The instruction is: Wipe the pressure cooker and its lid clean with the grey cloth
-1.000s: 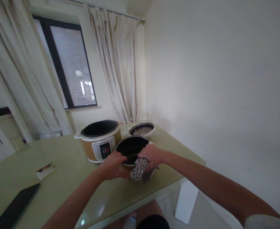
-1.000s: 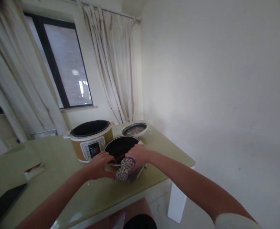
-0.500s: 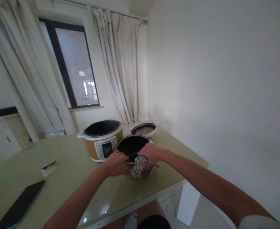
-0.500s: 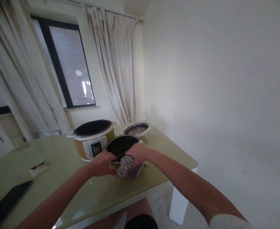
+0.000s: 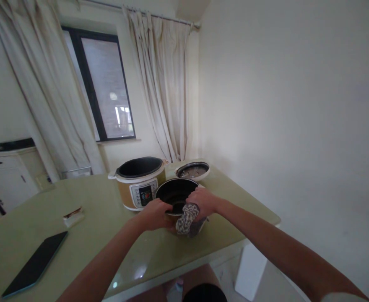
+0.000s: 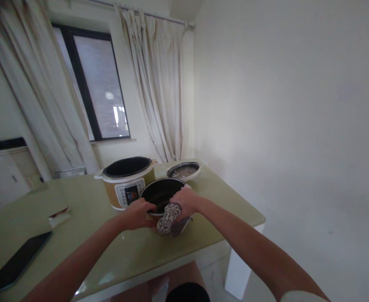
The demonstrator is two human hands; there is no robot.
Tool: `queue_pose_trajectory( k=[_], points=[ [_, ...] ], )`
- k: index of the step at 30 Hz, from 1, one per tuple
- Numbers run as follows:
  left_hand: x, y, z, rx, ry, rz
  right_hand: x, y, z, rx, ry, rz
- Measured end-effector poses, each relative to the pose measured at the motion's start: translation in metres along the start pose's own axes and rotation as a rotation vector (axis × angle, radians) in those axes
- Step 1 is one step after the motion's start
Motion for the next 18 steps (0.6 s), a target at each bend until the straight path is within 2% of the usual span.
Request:
queue_pose_trajectory(
  k=[3,5,9,12,14,18],
  points=[
    [-0.003,0.005,-0.029,-0.04,0.034,0.012,0.003,0.004,0.016,-0.078,0.029,0.063],
    [-0.006,0.006,-0.036,-0.079,0.021,0.002,0.002,0.002,0.022,-0.109,0.061,0.068],
    [-0.005,0.004,-0.014,-0.114,-0.007,0.006,-0.003,-0.012,0.01,-0.025,0.066,0.008],
    [0.001,0.004,0.003,-0.076,-0.013,-0.01,-0.004,-0.015,-0.001,-0.009,0.036,-0.022],
    [0.003,0.007,-0.002,-0.072,0.02,-0.007,-0.003,-0.009,0.002,-0.058,0.037,-0.005],
    [-0.003,0.01,-0.026,-0.124,0.039,0.012,0.001,0.002,0.026,-0.154,0.074,0.062]
  ],
)
Point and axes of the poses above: each hand's wrist, its own y-axis towards the middle knuckle, its own x-axis out of the back of the hand, z = x × y, the point moved 3 cm from there along y, towards the middle knuckle, and after that the axes turned 12 degrees about z, right-handed, at the moved point
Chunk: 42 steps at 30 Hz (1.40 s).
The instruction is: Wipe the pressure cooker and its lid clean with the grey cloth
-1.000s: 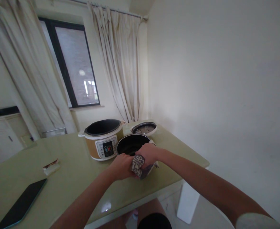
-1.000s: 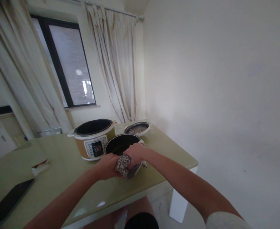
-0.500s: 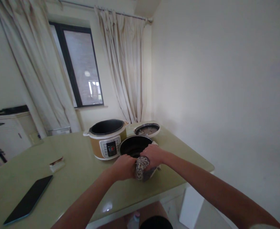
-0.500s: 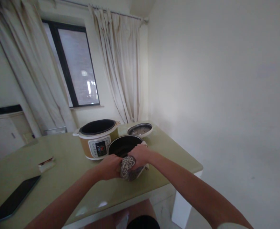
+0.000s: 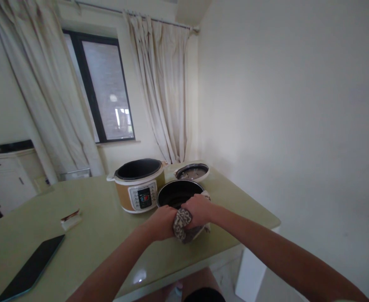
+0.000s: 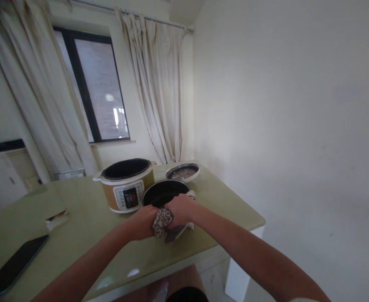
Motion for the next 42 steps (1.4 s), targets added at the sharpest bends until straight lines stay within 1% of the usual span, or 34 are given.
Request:
queue_pose_trajectory(
  k=[1,3,6,8,10,12,14,15,16,18,20,22,24,28,30,31,33,35,36,37,39,42],
  points=[
    [-0.002,-0.001,-0.001,-0.006,-0.008,-0.003,0.0,-0.001,0.003,0.0,0.01,-0.003],
    [-0.005,-0.005,0.008,0.005,-0.019,-0.005,-0.001,-0.005,0.002,0.052,0.021,-0.033],
    [-0.003,-0.013,0.033,0.031,-0.041,-0.014,-0.004,-0.012,-0.015,0.168,-0.003,-0.087],
    [0.001,-0.014,0.04,0.054,-0.046,-0.018,-0.005,-0.012,-0.024,0.179,-0.027,-0.098],
    [0.003,-0.011,0.03,0.046,-0.026,0.016,-0.004,-0.008,-0.024,0.143,-0.038,-0.073],
    [0.002,-0.006,0.011,0.014,-0.016,0.049,-0.004,-0.005,-0.014,0.09,-0.029,-0.032],
    [-0.002,-0.002,-0.003,-0.018,-0.023,0.042,-0.004,-0.005,-0.002,0.034,-0.002,-0.01],
    [-0.003,-0.001,-0.005,-0.03,-0.025,0.029,-0.004,-0.006,0.002,0.017,0.015,-0.01],
    [-0.005,-0.001,-0.003,-0.035,-0.021,0.013,-0.005,-0.009,0.004,0.017,0.029,-0.015],
    [-0.007,-0.003,0.012,-0.028,-0.002,-0.014,-0.006,-0.014,0.001,0.066,0.041,-0.029],
    [-0.004,-0.006,0.032,-0.007,-0.001,-0.05,-0.007,-0.019,-0.009,0.129,0.027,-0.043],
    [0.001,-0.007,0.042,0.001,-0.014,-0.086,-0.006,-0.019,-0.018,0.13,0.004,-0.047],
    [0.004,-0.005,0.036,-0.019,-0.015,-0.089,-0.003,-0.015,-0.018,0.078,-0.003,-0.03],
    [-0.002,0.004,0.003,-0.022,0.015,-0.025,-0.001,-0.005,0.002,-0.048,0.026,0.017],
    [-0.006,0.006,0.0,-0.039,0.01,-0.034,-0.003,-0.006,0.005,-0.072,0.038,0.004],
    [-0.007,0.006,0.005,-0.05,0.002,-0.049,-0.004,-0.008,0.003,-0.048,0.036,-0.012],
    [-0.007,0.004,0.021,-0.062,-0.02,-0.065,-0.007,-0.014,-0.01,0.061,0.011,-0.051],
    [-0.003,0.002,0.038,-0.034,-0.039,-0.074,-0.009,-0.021,-0.025,0.163,-0.028,-0.096],
    [0.0,0.002,0.041,-0.019,-0.038,-0.077,-0.009,-0.023,-0.031,0.18,-0.043,-0.11],
    [0.002,0.002,0.04,-0.013,-0.026,-0.071,-0.009,-0.023,-0.034,0.174,-0.053,-0.112],
    [0.003,0.005,0.026,-0.013,0.015,-0.043,-0.008,-0.022,-0.03,0.107,-0.052,-0.096],
    [-0.003,0.01,-0.004,-0.034,0.022,-0.024,-0.007,-0.019,-0.01,-0.029,-0.016,-0.072]
  ],
)
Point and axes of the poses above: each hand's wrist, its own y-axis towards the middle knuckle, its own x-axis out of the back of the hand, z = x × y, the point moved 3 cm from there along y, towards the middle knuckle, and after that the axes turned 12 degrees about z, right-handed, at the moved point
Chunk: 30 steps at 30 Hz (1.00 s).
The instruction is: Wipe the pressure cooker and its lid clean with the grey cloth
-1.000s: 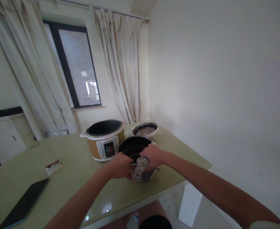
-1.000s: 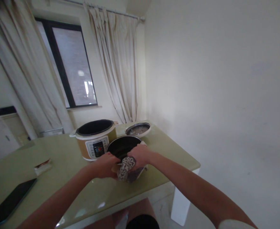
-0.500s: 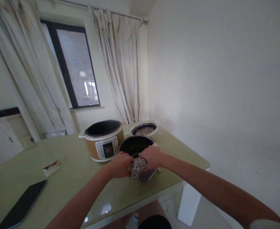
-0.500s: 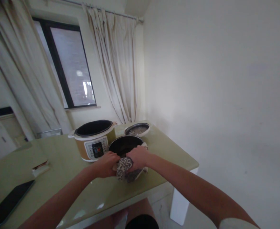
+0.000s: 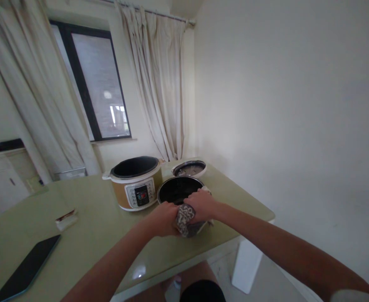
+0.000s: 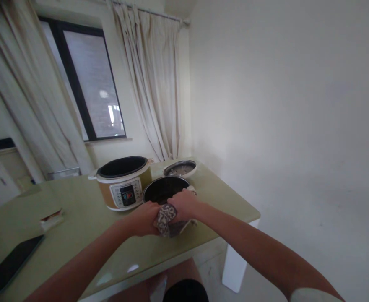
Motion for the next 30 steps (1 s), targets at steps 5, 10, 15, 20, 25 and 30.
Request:
queue_pose_trajectory(
  k=[5,10,15,20,25,30],
  points=[
    [-0.008,-0.008,0.014,-0.064,-0.048,-0.054,-0.006,-0.011,0.0,0.103,0.027,-0.031],
    [0.007,-0.015,0.033,0.01,-0.027,0.02,-0.01,-0.022,-0.032,0.289,0.001,-0.126],
    [0.012,-0.003,-0.019,0.045,-0.009,0.12,-0.006,-0.017,-0.013,0.154,0.047,-0.054],
    [0.01,-0.001,-0.033,0.008,0.03,0.071,0.003,-0.018,0.017,0.01,0.137,0.069],
    [0.008,-0.011,-0.015,-0.007,0.036,0.069,0.011,-0.015,0.016,0.099,0.335,0.243],
    [0.003,-0.019,-0.01,-0.021,0.01,-0.003,0.012,-0.01,-0.015,0.238,0.613,0.439]
  ],
)
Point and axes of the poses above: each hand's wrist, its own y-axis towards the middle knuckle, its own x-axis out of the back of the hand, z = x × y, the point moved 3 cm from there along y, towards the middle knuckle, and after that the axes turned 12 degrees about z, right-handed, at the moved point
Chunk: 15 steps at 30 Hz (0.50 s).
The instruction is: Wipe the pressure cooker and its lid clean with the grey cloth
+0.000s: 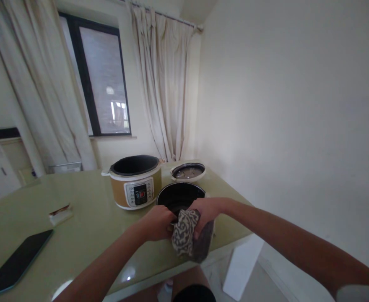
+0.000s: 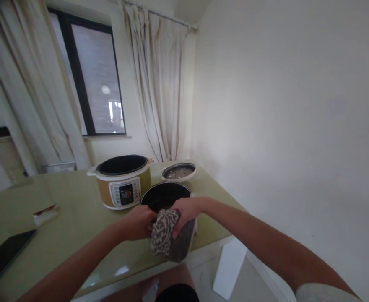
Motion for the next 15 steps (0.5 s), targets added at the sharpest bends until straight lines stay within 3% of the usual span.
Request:
queue_pose_trajectory(
  k=[3,5,11,15],
  points=[
    [-0.003,-0.003,0.0,-0.025,0.009,-0.037,0.016,0.0,-0.016,-0.018,0.02,0.0],
    [-0.005,-0.004,0.001,-0.038,0.018,-0.048,0.026,0.006,-0.023,-0.057,-0.119,0.015],
    [-0.014,-0.003,0.003,-0.066,0.018,-0.09,0.033,0.041,-0.025,-0.139,-1.139,0.12],
    [-0.016,-0.003,0.0,-0.095,0.003,-0.117,0.033,0.071,-0.011,-0.022,-1.583,0.125]
  ],
)
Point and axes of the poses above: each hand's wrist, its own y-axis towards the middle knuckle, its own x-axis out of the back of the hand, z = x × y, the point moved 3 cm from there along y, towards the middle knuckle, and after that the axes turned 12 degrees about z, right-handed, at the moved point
